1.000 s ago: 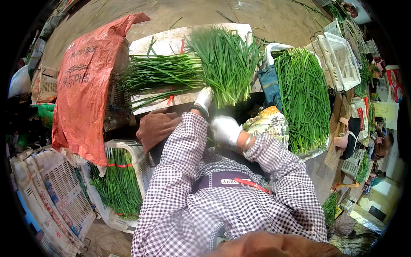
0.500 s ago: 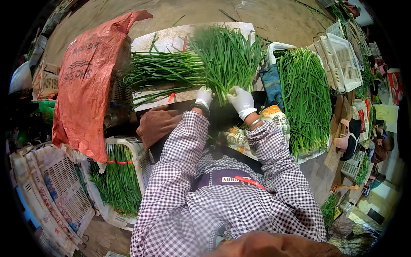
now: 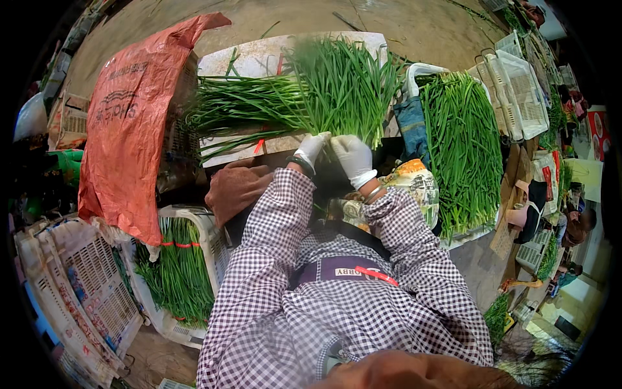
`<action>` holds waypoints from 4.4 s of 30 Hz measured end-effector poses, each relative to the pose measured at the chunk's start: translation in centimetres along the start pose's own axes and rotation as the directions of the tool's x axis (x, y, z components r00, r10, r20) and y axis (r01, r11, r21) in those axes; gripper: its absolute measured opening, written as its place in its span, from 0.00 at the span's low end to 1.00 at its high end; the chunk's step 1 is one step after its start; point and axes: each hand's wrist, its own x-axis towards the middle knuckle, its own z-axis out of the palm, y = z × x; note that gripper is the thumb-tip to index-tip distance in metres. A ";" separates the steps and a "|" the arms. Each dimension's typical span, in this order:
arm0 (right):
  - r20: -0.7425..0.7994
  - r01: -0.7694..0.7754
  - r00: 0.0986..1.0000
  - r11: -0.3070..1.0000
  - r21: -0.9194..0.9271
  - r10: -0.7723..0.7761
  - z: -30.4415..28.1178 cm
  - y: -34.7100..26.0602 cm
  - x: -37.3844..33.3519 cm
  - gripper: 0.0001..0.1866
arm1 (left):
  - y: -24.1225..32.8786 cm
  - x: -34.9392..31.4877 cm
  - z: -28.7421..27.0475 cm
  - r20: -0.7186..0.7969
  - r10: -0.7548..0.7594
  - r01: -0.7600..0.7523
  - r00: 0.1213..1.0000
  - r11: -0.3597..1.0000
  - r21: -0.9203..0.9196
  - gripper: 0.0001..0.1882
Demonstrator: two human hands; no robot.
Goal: The person, wearing gloves, gathers a bunch of green onions, aligns the ends, and ties them together using a red band at the base and a white string near the middle before placing the bundle into a container.
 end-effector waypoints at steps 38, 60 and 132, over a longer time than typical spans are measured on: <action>0.091 0.111 0.992 0.954 -0.280 -0.089 1.2 -1.4 2.2 0.13 | -2.6 1.2 -1.9 0.341 0.135 0.073 0.930 0.843 -0.533 0.19; 0.013 0.458 0.888 0.888 0.027 -0.459 0.3 -1.5 0.3 0.06 | -3.7 4.7 -1.2 0.024 0.008 0.003 1.000 0.890 -0.456 0.11; 0.033 -0.265 0.939 0.778 -0.569 0.344 -1.4 2.8 3.3 0.34 | -2.5 -0.4 0.7 0.068 -0.068 0.088 0.995 0.931 -0.355 0.10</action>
